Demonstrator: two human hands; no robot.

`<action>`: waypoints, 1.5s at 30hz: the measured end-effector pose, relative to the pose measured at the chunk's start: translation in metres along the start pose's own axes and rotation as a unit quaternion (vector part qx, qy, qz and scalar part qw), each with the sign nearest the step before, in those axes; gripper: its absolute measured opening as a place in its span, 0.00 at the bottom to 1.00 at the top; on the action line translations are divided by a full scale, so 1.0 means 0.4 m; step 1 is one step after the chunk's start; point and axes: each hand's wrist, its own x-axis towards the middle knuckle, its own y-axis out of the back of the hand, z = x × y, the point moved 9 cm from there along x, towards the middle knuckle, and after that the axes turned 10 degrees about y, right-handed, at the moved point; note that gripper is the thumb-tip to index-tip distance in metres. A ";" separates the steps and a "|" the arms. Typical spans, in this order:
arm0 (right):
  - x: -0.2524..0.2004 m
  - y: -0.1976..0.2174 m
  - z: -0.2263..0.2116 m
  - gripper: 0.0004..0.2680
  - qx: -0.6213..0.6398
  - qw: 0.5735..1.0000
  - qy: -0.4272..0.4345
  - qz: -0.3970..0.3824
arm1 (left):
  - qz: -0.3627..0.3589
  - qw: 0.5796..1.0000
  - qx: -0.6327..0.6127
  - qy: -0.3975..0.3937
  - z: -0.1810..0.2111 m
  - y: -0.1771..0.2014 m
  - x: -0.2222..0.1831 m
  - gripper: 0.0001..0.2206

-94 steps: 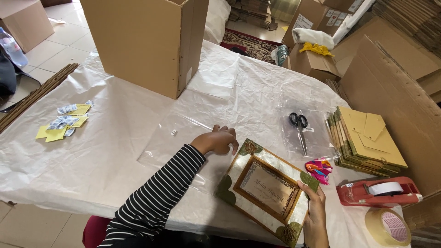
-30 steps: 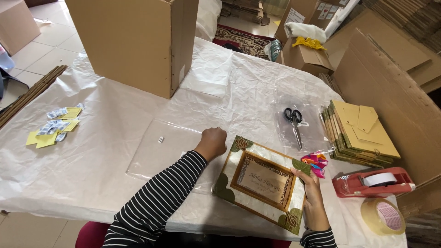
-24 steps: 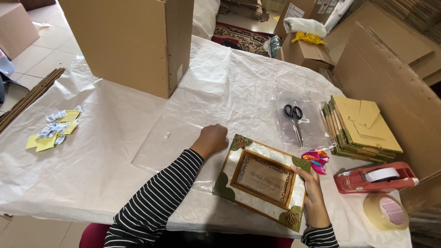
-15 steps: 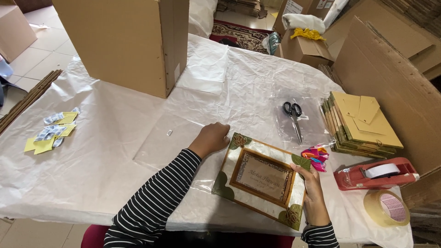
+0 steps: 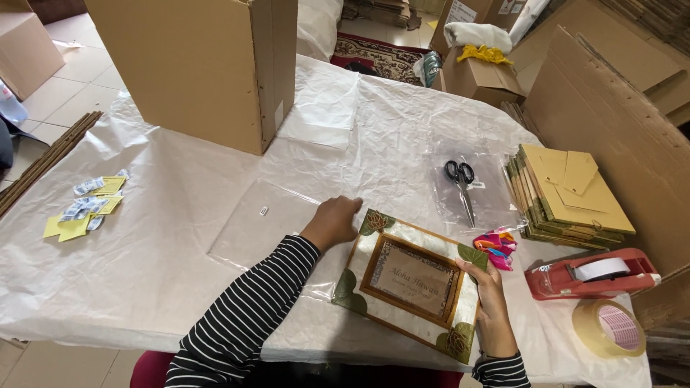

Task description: Cleaning a picture frame and carefully inserting it into a protective plastic sleeve for packaging.

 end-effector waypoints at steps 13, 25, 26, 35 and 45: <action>0.029 0.021 0.033 0.14 0.005 1.000 0.020 -0.012 | -0.017 0.998 0.048 -0.042 0.029 -0.010 -0.012 0.04; -0.016 -0.002 -0.016 0.15 -0.035 0.999 0.016 0.001 | 0.021 0.999 0.004 -0.030 0.020 -0.009 -0.010 0.11; -0.022 -0.006 -0.023 0.15 -0.035 0.999 0.015 0.001 | 0.021 0.999 0.004 -0.030 0.015 -0.022 -0.003 0.11; -0.017 0.004 -0.017 0.15 -0.040 0.999 0.023 0.004 | 0.082 0.991 0.049 -0.095 0.016 -0.056 0.015 0.06; 0.036 0.047 0.037 0.16 0.024 0.996 0.087 -0.018 | 0.049 0.997 -0.044 -0.049 0.025 0.048 -0.015 0.07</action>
